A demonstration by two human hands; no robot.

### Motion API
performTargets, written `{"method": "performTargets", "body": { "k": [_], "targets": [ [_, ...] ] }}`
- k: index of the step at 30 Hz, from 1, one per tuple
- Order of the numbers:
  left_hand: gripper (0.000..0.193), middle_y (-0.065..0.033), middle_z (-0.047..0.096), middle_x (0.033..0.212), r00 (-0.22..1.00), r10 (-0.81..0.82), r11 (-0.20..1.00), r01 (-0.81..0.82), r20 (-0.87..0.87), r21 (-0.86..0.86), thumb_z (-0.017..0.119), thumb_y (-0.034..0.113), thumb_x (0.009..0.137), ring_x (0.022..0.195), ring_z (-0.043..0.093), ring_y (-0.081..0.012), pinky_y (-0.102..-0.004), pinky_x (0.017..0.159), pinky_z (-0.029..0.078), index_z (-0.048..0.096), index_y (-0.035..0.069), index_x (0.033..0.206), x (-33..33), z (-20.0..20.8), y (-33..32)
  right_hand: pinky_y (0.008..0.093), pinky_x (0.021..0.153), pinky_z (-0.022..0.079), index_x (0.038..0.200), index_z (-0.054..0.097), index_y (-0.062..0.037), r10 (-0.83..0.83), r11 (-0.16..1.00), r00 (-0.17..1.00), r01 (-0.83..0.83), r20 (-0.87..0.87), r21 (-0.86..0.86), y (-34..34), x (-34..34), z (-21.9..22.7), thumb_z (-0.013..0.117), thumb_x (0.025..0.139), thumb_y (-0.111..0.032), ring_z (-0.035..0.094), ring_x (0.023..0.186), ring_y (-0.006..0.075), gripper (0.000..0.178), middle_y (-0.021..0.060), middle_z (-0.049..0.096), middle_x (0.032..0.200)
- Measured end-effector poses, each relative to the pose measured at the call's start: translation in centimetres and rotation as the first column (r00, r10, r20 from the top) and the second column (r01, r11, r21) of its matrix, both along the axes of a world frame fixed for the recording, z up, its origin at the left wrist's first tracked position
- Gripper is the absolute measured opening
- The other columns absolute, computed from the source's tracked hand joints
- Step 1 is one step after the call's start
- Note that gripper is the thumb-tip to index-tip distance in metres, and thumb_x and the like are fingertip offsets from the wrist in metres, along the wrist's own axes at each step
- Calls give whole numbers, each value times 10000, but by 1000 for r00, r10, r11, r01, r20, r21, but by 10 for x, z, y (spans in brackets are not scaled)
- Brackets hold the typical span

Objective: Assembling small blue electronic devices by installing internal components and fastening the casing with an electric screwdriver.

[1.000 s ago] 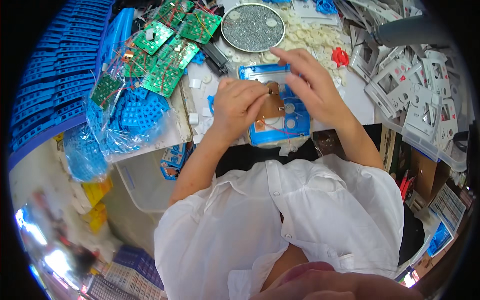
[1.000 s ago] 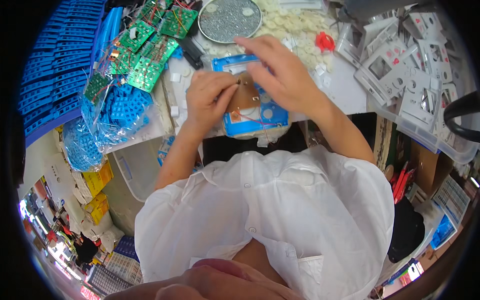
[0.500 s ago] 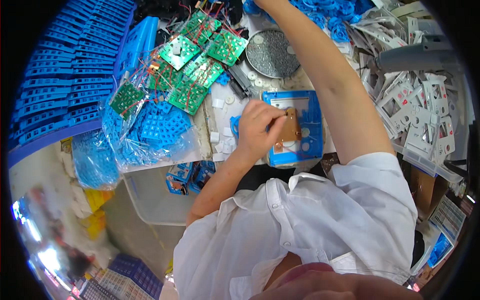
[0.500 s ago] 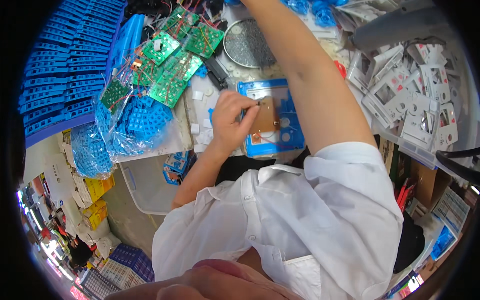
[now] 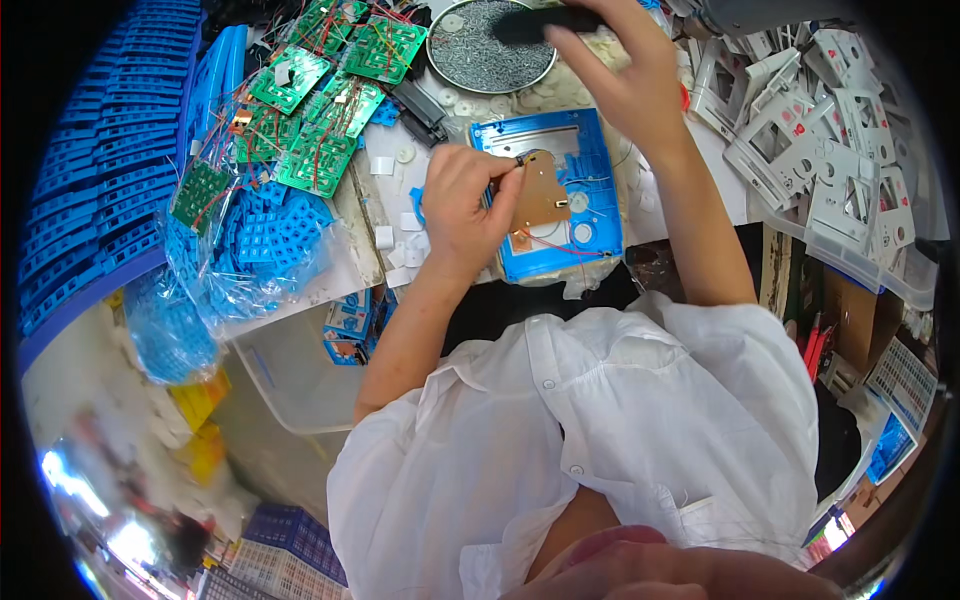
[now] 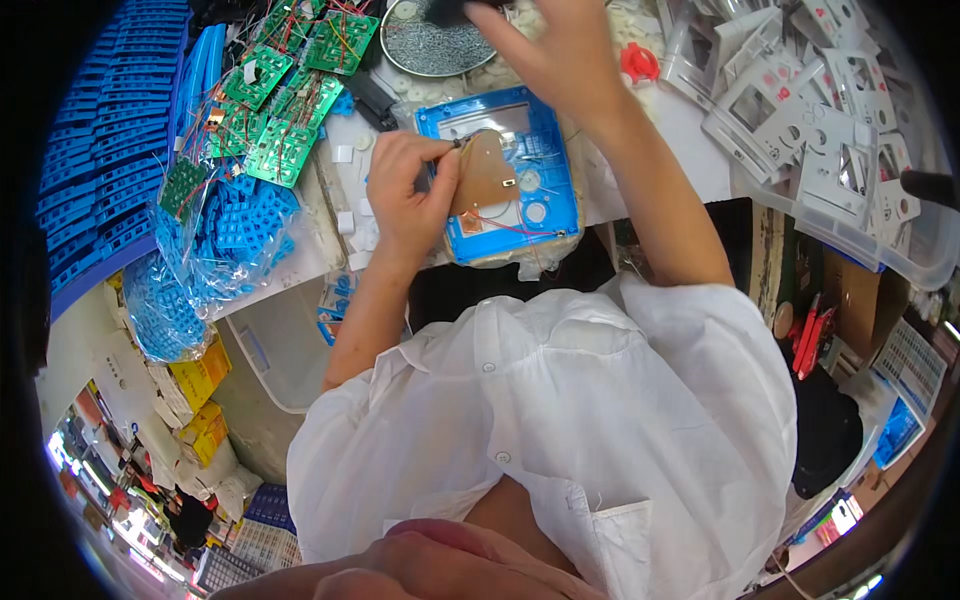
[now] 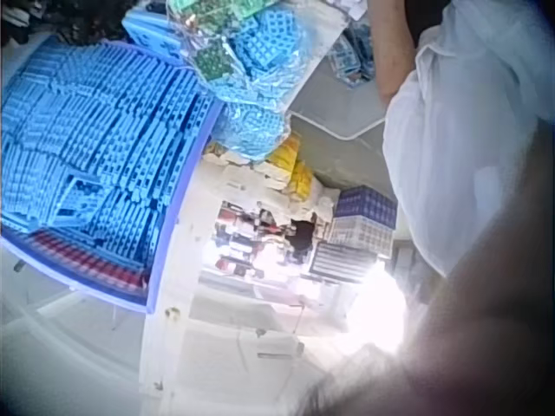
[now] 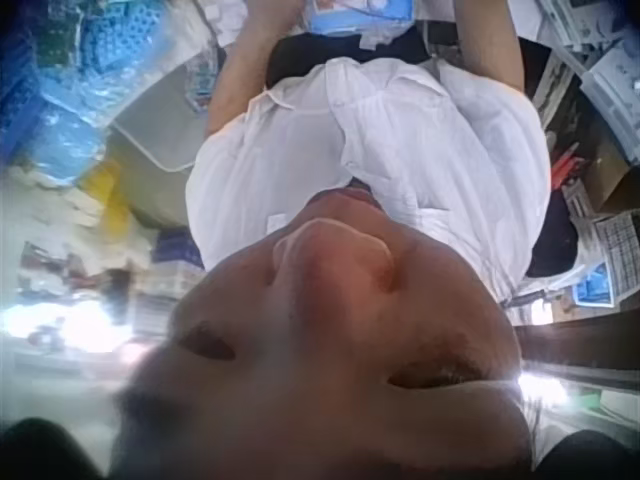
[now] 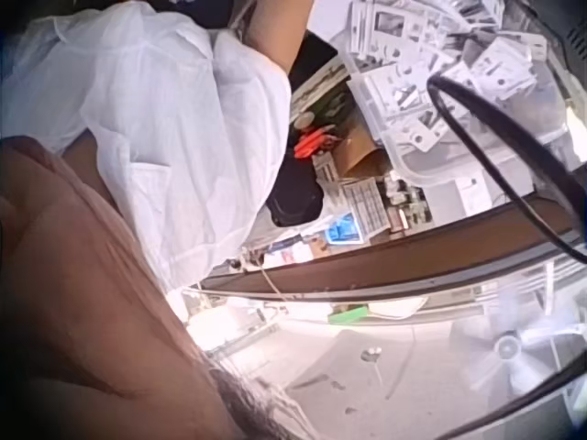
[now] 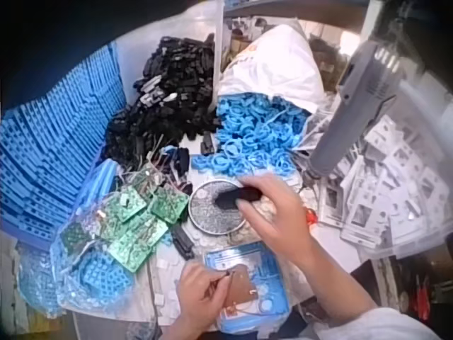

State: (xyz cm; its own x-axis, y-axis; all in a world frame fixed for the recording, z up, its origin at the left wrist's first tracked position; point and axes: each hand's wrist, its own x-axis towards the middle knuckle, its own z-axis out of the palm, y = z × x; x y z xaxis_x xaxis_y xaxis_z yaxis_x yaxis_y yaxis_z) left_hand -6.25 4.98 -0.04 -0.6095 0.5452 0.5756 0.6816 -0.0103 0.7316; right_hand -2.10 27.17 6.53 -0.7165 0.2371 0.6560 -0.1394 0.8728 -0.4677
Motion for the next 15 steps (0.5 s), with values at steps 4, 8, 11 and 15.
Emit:
{"method": "performTargets", "body": {
  "k": [4,8,11,15],
  "targets": [
    [134,-51,663,778,1000,2,1000,-3,-27,-12,785,-2,768,766,595,-269,-377,711,468,684,66,824,1,5,4,341,852,564,1239,620,-14,142,498,986,-151,-91,-854,-9,96,-11,598,870,-108,682,896,208,382,78,645,1006],
    [135,-46,668,791,995,-50,997,45,-81,-64,782,6,774,771,599,-271,-381,737,475,692,69,853,-1,8,5,274,708,491,1301,594,-40,432,457,884,-47,176,-888,-26,112,-2,555,801,-68,605,774,175,502,58,600,918],
    [138,-45,683,822,992,-68,995,60,-109,-78,781,18,777,794,610,-269,-379,751,479,698,77,870,-3,10,7,302,721,504,1378,609,-80,473,728,769,-67,430,-682,-41,108,13,675,840,-125,613,767,202,544,109,665,959],
    [149,-42,707,870,988,-97,992,87,-117,-90,782,28,774,835,626,-270,-381,772,492,714,83,895,-4,9,9,333,824,527,1430,588,-80,453,818,795,-191,404,-543,-39,104,-2,730,846,-166,657,876,246,607,162,713,1085]
  ]
}}
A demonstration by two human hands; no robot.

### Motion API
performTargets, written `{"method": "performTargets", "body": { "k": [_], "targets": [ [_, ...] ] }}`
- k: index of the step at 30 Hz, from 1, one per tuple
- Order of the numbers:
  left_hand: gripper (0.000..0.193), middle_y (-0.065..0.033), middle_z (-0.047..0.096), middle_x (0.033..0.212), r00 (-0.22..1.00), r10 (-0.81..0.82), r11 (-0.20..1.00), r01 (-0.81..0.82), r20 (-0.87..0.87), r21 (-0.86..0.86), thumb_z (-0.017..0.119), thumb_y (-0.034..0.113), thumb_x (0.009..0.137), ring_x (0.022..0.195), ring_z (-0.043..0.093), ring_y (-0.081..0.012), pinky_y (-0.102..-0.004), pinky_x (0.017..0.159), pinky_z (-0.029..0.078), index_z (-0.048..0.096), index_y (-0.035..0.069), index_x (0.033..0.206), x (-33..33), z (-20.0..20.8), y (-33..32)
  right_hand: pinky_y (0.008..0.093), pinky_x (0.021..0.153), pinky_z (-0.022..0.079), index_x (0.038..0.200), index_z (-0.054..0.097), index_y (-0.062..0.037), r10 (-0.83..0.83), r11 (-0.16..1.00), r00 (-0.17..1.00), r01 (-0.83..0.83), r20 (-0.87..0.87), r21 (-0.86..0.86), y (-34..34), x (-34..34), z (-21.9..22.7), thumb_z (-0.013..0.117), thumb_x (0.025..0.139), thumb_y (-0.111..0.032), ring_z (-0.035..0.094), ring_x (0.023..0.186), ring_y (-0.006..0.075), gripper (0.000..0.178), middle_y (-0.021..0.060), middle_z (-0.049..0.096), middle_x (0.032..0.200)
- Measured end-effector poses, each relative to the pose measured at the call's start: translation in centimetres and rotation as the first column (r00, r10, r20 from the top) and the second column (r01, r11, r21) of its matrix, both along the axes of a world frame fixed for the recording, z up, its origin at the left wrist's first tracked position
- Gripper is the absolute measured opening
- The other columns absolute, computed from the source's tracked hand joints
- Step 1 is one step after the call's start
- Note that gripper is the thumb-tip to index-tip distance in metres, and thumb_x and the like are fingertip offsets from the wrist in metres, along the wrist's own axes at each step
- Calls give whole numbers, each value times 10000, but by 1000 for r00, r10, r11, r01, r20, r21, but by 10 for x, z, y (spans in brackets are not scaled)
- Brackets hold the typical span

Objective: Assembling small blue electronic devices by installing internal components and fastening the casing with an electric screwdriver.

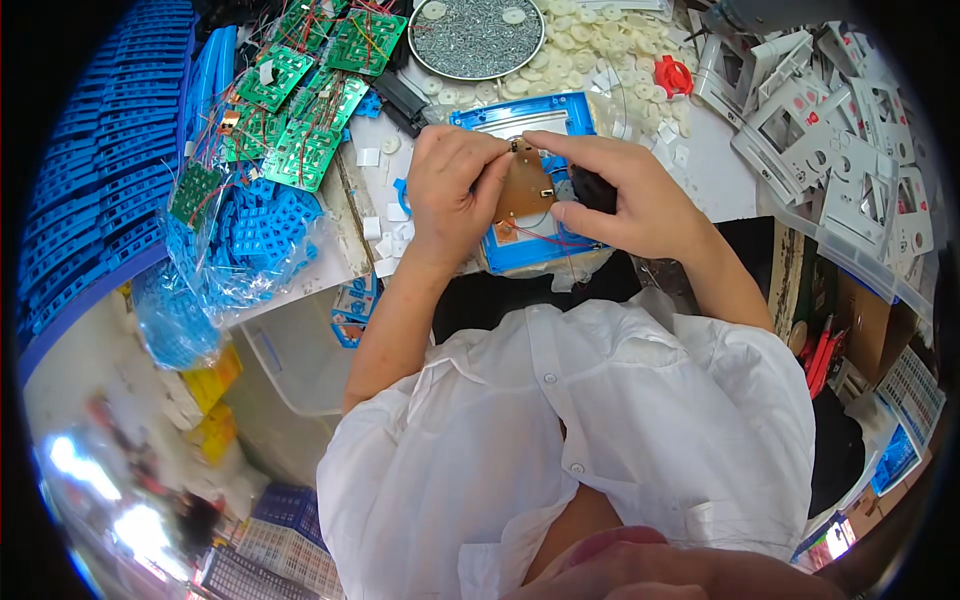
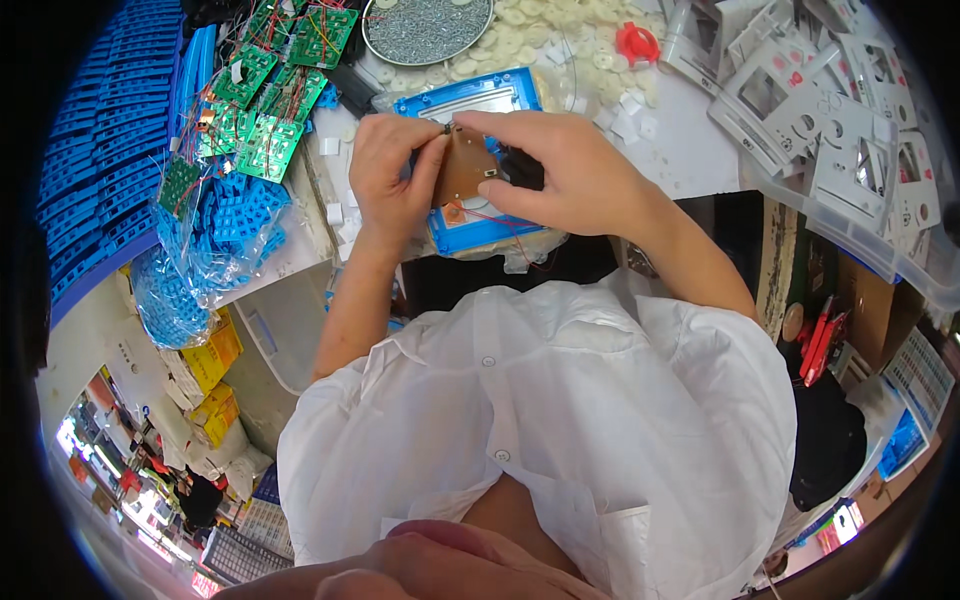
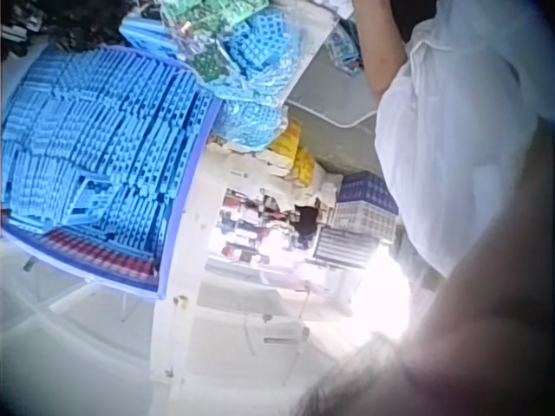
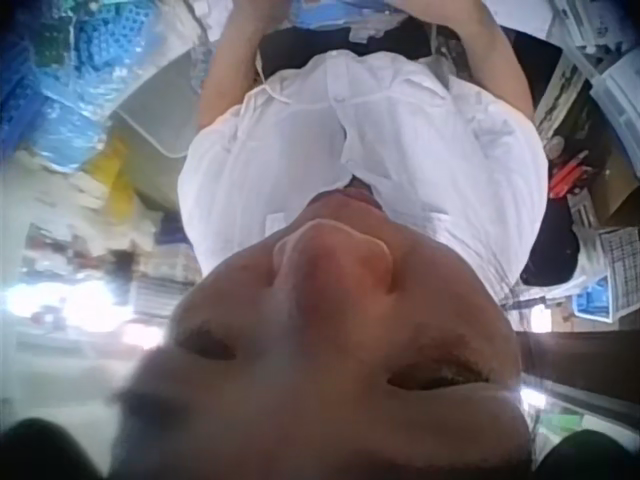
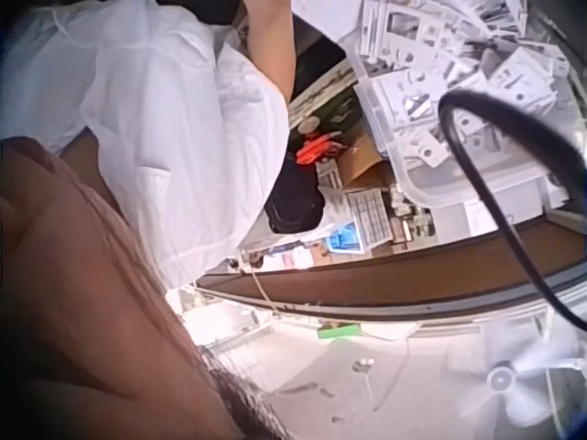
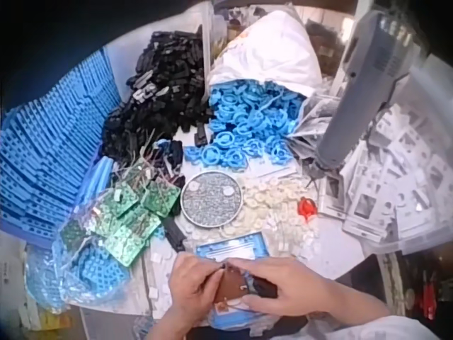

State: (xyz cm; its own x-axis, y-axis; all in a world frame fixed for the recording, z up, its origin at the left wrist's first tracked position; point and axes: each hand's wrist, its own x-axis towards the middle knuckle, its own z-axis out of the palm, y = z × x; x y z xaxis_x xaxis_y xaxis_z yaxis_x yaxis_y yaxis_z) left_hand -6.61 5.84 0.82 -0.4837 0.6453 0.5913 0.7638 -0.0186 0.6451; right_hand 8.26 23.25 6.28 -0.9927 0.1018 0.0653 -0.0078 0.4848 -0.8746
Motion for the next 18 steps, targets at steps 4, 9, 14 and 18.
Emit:
{"method": "performTargets", "body": {
  "k": [4,9,14,18],
  "targets": [
    [167,-38,719,894,1000,-22,1000,22,4,-6,785,31,770,855,633,-276,-382,787,501,725,83,917,-1,-3,-1,328,768,526,1451,568,-104,69,994,995,-63,68,-85,6,-9,0,733,852,-198,643,810,240,628,148,702,992],
    [163,-41,718,890,1000,-11,1000,11,7,1,786,25,765,836,632,-271,-378,777,501,724,84,904,0,-4,-3,314,700,485,1522,494,-140,-17,995,994,28,110,-98,15,-16,8,741,835,-195,565,747,158,732,81,568,802],
    [148,-50,704,858,999,36,999,-36,15,4,784,15,772,802,627,-268,-375,746,494,715,77,888,-2,0,-2,379,721,522,1515,453,-92,-39,988,987,14,156,155,9,-22,12,732,814,-153,656,801,277,757,148,652,904],
    [134,-61,693,839,996,87,996,-87,12,10,784,11,781,797,627,-272,-370,733,492,705,70,871,-3,-2,-5,427,793,537,1497,439,-49,-51,920,999,53,-14,389,-7,-36,1,744,797,-143,642,902,366,769,174,669,1017]
  ]
}}
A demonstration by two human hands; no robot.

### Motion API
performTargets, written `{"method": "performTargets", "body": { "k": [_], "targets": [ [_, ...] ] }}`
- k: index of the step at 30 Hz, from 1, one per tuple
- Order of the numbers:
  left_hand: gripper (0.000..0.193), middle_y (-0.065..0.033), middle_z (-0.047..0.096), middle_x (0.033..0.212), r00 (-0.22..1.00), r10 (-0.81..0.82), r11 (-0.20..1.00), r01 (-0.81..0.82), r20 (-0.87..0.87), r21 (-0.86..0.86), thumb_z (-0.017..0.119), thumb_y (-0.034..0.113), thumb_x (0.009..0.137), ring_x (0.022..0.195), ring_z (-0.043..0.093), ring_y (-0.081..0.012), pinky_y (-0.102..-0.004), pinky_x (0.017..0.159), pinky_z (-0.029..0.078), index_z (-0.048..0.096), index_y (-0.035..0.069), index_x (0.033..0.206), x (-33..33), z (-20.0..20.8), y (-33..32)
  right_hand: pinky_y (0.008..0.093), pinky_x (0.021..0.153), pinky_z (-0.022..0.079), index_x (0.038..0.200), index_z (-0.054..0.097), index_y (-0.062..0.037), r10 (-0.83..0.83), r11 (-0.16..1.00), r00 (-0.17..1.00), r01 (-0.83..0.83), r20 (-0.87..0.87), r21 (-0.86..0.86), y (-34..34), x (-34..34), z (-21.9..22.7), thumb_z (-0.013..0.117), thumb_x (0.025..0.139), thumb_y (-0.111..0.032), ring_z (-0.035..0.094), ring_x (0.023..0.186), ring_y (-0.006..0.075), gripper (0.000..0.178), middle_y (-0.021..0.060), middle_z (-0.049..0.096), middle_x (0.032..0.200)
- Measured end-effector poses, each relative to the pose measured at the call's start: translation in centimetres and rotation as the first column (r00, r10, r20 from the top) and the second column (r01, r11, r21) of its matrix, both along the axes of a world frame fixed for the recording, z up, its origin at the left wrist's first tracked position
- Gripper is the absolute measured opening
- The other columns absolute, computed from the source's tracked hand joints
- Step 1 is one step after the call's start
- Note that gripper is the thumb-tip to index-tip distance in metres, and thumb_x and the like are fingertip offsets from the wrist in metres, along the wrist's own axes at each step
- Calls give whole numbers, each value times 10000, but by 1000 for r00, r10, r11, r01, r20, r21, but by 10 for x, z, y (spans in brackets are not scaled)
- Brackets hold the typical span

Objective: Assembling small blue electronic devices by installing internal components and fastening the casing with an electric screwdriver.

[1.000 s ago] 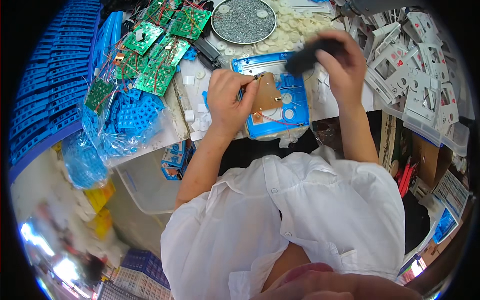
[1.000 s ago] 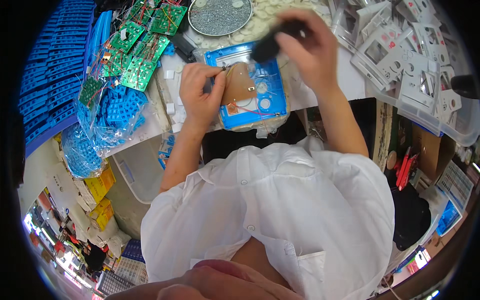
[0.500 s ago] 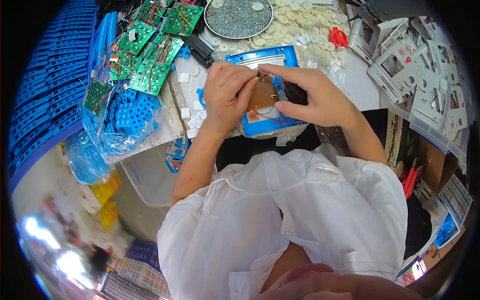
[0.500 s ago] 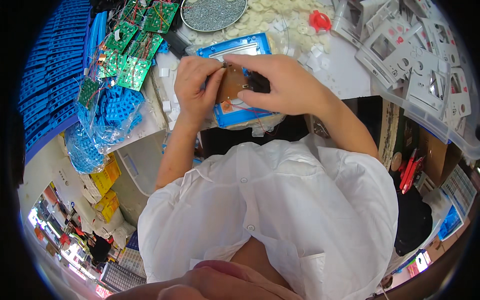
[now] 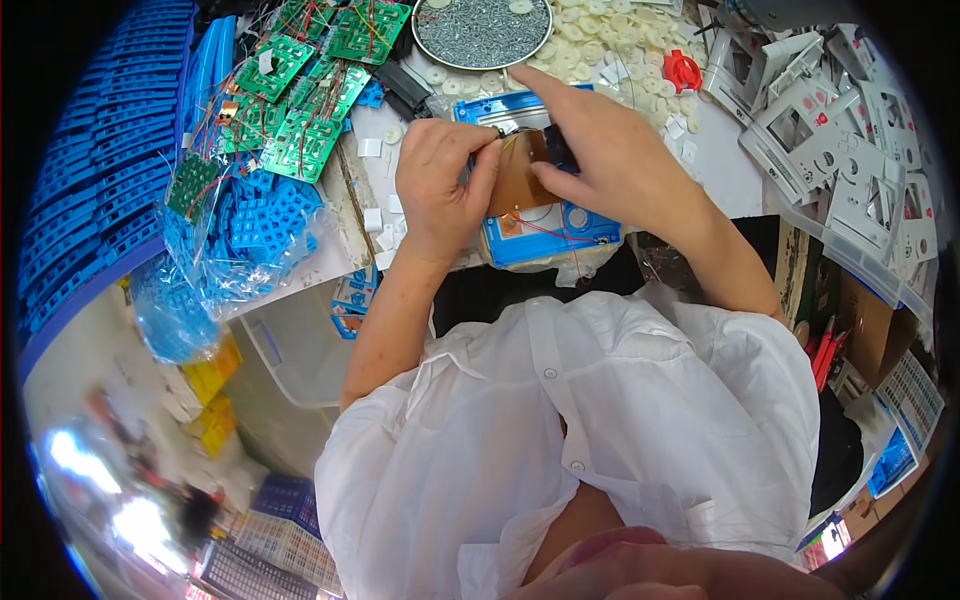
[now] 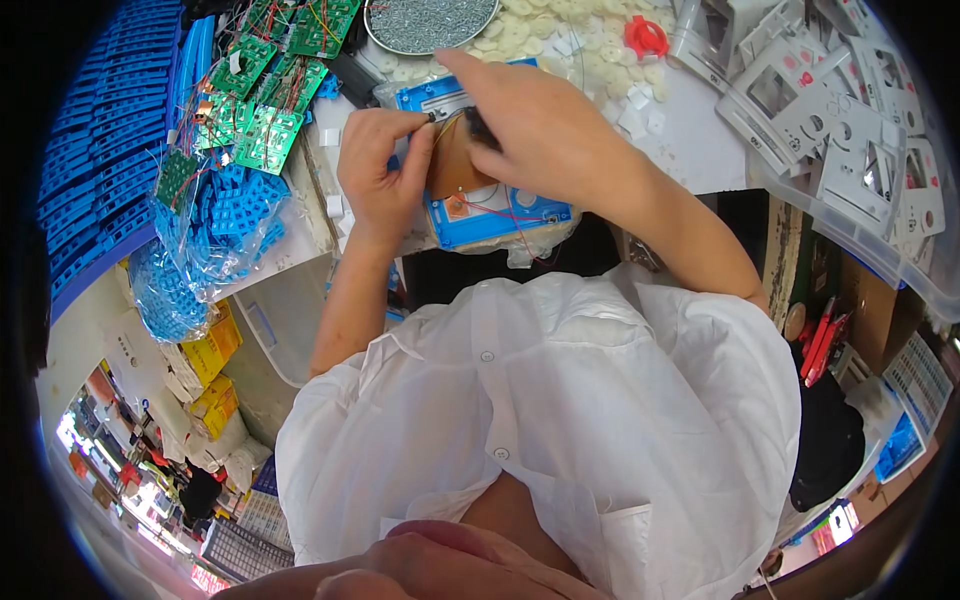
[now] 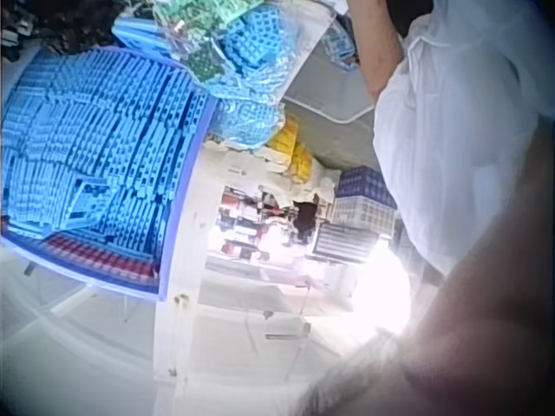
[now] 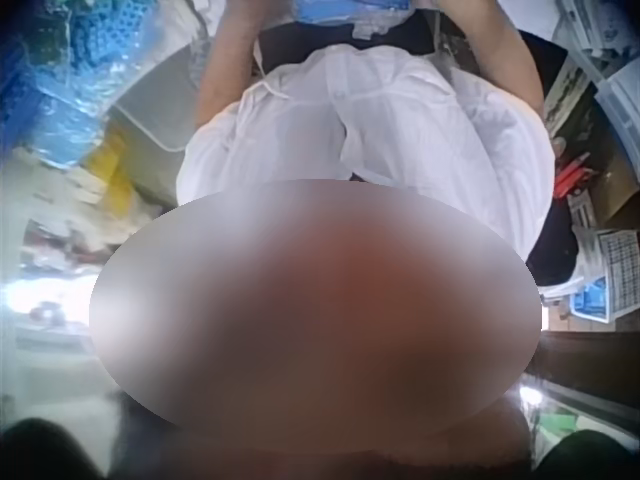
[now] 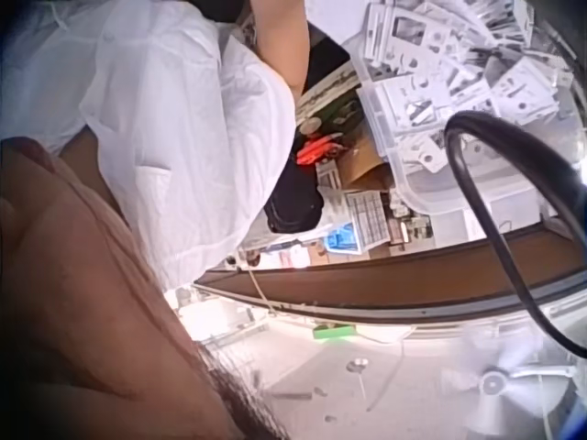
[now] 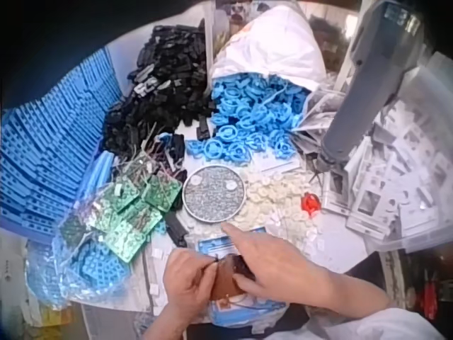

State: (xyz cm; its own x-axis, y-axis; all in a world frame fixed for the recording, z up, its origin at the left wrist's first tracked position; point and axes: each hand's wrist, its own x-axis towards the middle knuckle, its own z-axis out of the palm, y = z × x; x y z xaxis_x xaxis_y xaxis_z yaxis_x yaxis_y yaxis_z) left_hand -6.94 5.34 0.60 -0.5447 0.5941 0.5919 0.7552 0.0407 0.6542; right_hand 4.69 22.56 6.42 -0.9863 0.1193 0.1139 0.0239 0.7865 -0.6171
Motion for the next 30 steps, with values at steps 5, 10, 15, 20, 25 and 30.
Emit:
{"method": "performTargets", "body": {
  "k": [5,10,15,20,25,30],
  "targets": [
    [128,-65,693,836,995,68,997,-70,74,18,783,8,783,793,631,-268,-361,728,489,694,68,854,0,-3,-5,436,908,510,1487,447,-54,93,992,988,-81,-121,97,-7,-7,-5,776,764,-112,574,1049,369,796,166,624,1167],
    [118,-67,698,839,995,40,999,-43,94,30,781,12,792,796,636,-266,-359,727,491,705,61,868,-1,-3,-8,432,987,486,1431,505,-64,10,994,997,-1,-81,108,14,33,5,791,725,-47,549,1161,377,761,166,584,1279],
    [112,-81,713,874,996,-76,997,76,43,10,771,9,806,816,645,-260,-353,745,497,720,46,899,-11,1,-4,396,928,534,1331,602,-79,-61,998,994,58,-90,-28,26,43,-17,796,743,-40,623,1102,349,619,157,610,1276],
    [118,-72,722,883,994,-94,995,96,56,-39,771,13,804,821,650,-267,-360,749,507,721,62,899,-16,11,-4,326,827,563,1288,672,-78,-132,929,991,117,-21,-352,38,49,-9,730,789,24,676,1066,250,513,126,653,1317],
    [113,-59,724,885,982,-133,988,142,134,-57,768,20,806,817,648,-254,-359,748,504,728,64,902,-19,14,-6,287,791,579,1280,695,-99,60,965,983,-102,-173,-243,35,45,-18,695,799,69,668,1067,239,510,96,619,1374],
    [102,-59,713,868,965,-248,953,259,90,-159,769,56,797,815,641,-258,-363,750,505,732,69,890,-25,26,-4,371,871,552,1220,698,-53,128,967,978,-160,-167,-199,30,35,-22,745,736,24,620,1073,310,493,102,680,1252]
  ]
}}
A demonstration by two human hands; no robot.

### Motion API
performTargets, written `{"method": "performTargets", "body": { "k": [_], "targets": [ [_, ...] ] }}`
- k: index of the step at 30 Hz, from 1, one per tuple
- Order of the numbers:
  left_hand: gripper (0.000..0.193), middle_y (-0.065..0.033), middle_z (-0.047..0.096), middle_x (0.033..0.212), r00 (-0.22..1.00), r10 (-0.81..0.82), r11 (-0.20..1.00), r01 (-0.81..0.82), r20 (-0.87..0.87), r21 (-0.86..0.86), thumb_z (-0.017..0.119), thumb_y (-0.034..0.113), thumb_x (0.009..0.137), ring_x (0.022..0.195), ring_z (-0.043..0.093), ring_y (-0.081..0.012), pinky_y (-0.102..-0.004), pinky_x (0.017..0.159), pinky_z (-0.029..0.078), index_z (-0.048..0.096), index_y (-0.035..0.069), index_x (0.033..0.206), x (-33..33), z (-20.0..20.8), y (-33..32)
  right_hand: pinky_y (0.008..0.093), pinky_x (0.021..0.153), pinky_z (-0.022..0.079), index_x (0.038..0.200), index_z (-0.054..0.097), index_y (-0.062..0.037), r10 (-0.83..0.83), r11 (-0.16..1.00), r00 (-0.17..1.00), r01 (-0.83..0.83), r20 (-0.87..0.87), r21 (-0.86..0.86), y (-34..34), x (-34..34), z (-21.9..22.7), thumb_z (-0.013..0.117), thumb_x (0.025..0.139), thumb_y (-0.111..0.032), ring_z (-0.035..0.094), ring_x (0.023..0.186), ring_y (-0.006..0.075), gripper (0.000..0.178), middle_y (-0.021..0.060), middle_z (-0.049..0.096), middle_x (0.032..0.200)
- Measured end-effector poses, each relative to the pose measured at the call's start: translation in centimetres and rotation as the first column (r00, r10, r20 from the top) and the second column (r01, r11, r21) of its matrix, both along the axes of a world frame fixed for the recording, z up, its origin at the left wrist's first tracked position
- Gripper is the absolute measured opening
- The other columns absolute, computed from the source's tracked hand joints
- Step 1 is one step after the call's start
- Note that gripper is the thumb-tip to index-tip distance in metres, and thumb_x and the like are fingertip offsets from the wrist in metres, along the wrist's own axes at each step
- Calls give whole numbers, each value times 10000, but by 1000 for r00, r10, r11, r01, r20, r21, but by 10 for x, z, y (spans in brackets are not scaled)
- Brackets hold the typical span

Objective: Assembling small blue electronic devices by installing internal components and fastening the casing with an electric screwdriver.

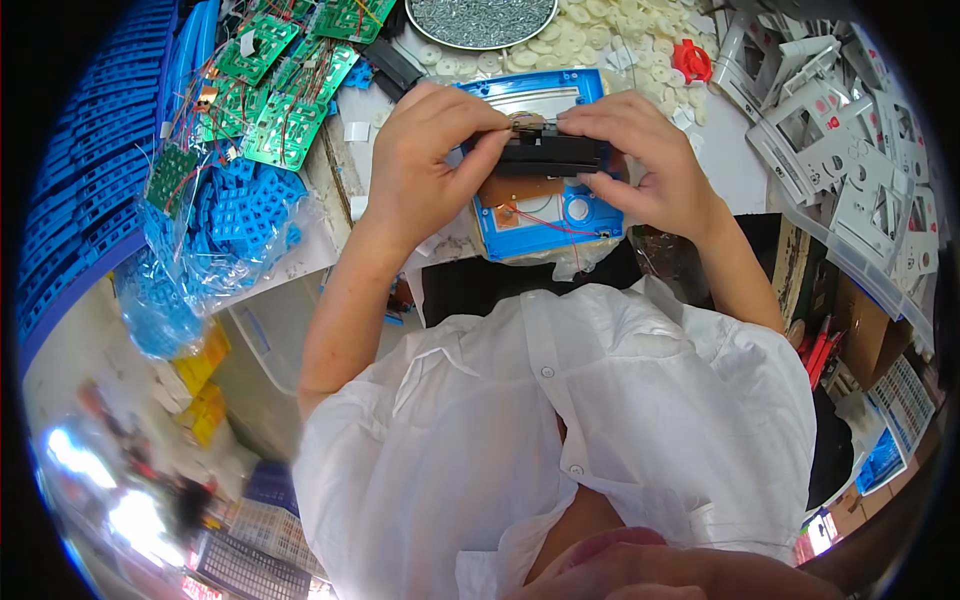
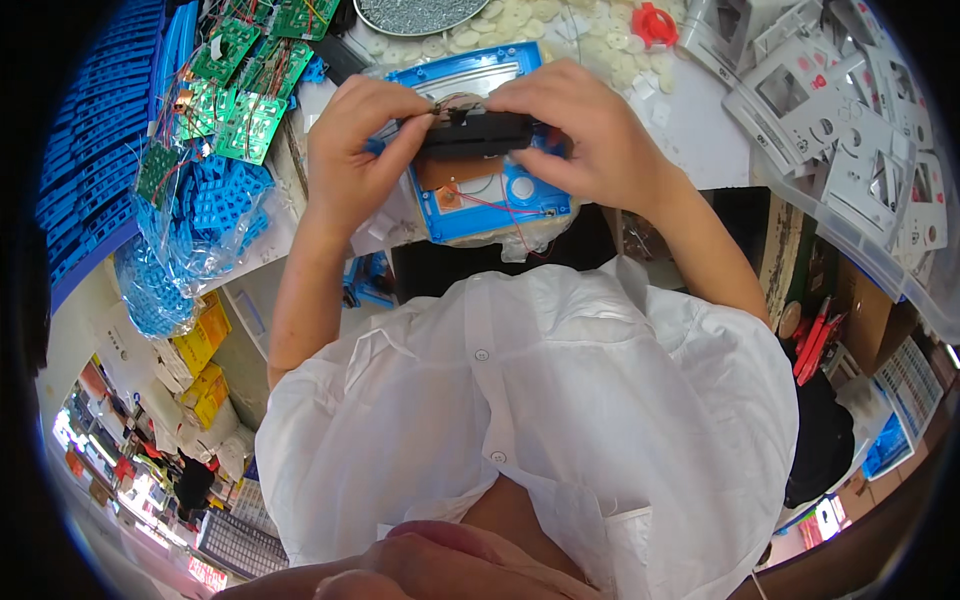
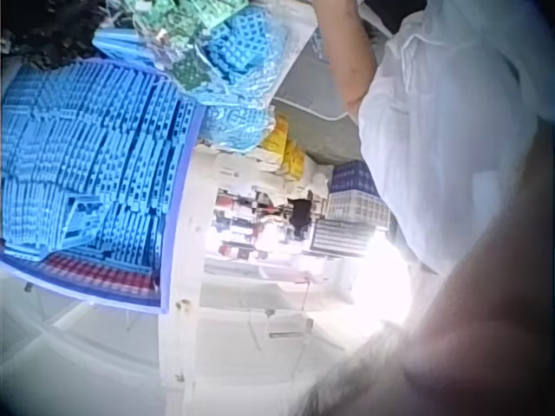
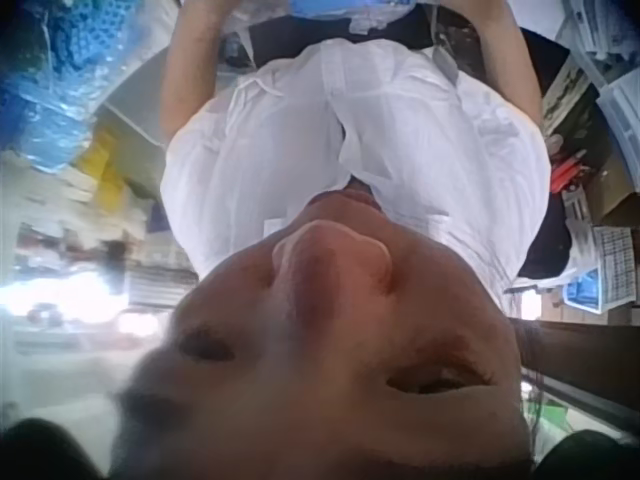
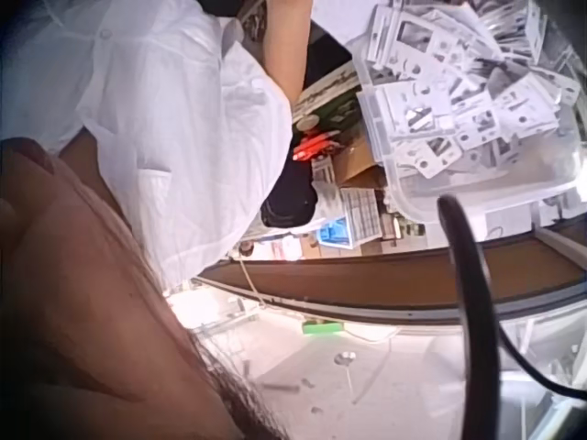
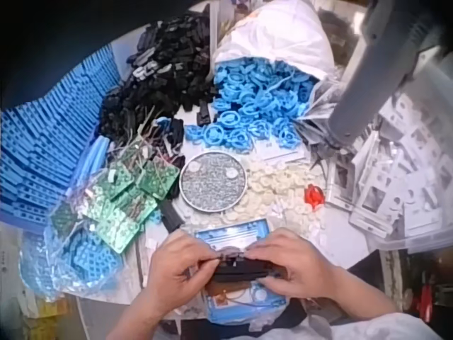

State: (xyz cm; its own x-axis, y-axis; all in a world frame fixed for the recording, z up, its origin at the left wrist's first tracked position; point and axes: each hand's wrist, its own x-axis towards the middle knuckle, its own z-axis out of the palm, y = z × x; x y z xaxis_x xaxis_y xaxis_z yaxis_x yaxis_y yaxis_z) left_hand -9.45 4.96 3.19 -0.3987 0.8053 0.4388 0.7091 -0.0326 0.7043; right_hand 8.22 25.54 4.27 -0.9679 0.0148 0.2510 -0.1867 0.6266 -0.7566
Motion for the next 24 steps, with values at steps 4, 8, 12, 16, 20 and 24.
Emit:
{"method": "performTargets", "body": {
  "k": [4,8,12,16,20,24],
  "targets": [
    [85,-67,688,828,997,-77,993,74,-28,-90,760,85,789,807,631,-282,-385,751,510,727,73,866,-5,8,4,412,927,517,1184,696,-49,-17,991,1000,17,1,129,1,-3,3,776,703,-31,601,1066,338,488,103,716,1140],
    [65,-78,666,797,988,-148,972,139,-39,-189,740,99,790,804,629,-304,-417,750,510,718,67,841,-13,14,8,407,919,515,1207,687,-53,11,986,999,-16,30,167,2,-5,8,766,703,-34,590,1056,342,510,102,706,1148],
    [58,-96,658,806,968,-247,940,230,-36,-254,724,90,802,823,625,-319,-428,750,502,696,48,829,-19,19,14,413,910,508,1249,674,-67,37,973,998,-49,59,224,2,-8,12,761,703,-50,577,1037,343,552,110,689,1139],
    [83,-102,633,821,950,-310,918,294,-22,-265,724,62,803,828,599,-326,-423,736,484,654,33,835,-22,17,17,418,898,501,1281,667,-87,78,966,994,-94,76,241,2,-13,15,763,700,-62,563,1024,337,589,108,661,1113],
    [101,-95,617,821,934,-350,885,301,-79,-355,728,69,791,839,604,-322,-436,741,491,636,35,815,-24,25,22,414,865,501,1296,667,-112,124,959,986,-148,109,242,5,-18,17,763,702,-68,554,999,326,603,97,637,1063],
    [88,-89,623,835,912,-377,868,287,-161,-405,729,81,789,854,620,-313,-435,749,509,659,43,826,-25,29,25,405,822,501,1306,665,-144,171,951,974,-203,149,234,8,-22,19,764,705,-71,549,966,317,613,91,619,1035]
  ]
}}
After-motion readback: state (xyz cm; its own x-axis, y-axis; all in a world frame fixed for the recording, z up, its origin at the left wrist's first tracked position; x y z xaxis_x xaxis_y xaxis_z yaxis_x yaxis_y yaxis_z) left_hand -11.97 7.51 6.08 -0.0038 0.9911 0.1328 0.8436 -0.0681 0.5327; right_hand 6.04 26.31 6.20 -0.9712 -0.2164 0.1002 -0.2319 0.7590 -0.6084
